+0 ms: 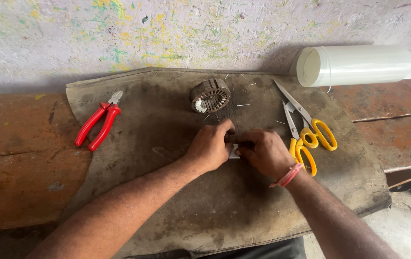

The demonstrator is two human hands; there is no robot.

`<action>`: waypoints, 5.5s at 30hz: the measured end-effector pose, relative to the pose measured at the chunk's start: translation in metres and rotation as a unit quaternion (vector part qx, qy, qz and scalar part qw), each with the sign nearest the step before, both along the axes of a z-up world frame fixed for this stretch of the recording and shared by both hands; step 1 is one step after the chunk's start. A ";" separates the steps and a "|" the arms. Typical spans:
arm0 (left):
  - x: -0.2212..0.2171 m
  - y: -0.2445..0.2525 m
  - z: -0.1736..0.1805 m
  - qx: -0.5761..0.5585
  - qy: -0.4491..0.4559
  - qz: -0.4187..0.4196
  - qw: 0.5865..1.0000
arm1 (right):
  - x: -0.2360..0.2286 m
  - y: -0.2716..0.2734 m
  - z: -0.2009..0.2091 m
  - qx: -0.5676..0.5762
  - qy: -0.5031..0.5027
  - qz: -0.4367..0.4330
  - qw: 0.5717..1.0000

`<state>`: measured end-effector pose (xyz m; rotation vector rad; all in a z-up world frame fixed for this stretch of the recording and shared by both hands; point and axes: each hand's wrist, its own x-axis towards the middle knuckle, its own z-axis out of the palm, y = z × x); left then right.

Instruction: The person inserts small white rectangular pieces into the slots of a cylindrical motor stator. They then cut a white plastic roll into small rectangular pieces using yellow-handled scissors and continue inserting them into the stator.

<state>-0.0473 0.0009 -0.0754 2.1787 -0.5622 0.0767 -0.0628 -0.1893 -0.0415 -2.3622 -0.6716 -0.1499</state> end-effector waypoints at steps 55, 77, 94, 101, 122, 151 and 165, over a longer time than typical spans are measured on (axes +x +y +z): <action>0.002 0.012 -0.008 0.134 -0.125 -0.113 0.977 | 0.009 -0.007 -0.017 -0.139 -0.147 0.100 0.974; -0.018 -0.001 -0.008 0.094 -0.073 0.006 0.993 | 0.053 -0.077 0.006 -0.124 -0.055 -0.228 0.964; -0.031 -0.006 -0.001 0.196 -0.054 -0.001 0.979 | -0.008 -0.022 0.003 -0.072 -0.004 -0.065 0.995; -0.027 -0.005 -0.007 0.189 -0.057 0.003 0.980 | -0.009 -0.009 -0.004 -0.081 -0.011 -0.123 0.989; -0.030 -0.005 -0.010 0.187 -0.071 -0.008 0.980 | -0.007 0.003 -0.017 -0.134 -0.010 -0.185 0.973; -0.009 0.006 0.001 0.133 -0.168 -0.059 0.975 | -0.029 0.001 -0.026 -0.154 -0.118 -0.079 0.978; -0.008 0.004 -0.008 0.187 -0.211 -0.049 0.958 | -0.033 -0.009 -0.022 -0.164 -0.164 0.014 0.973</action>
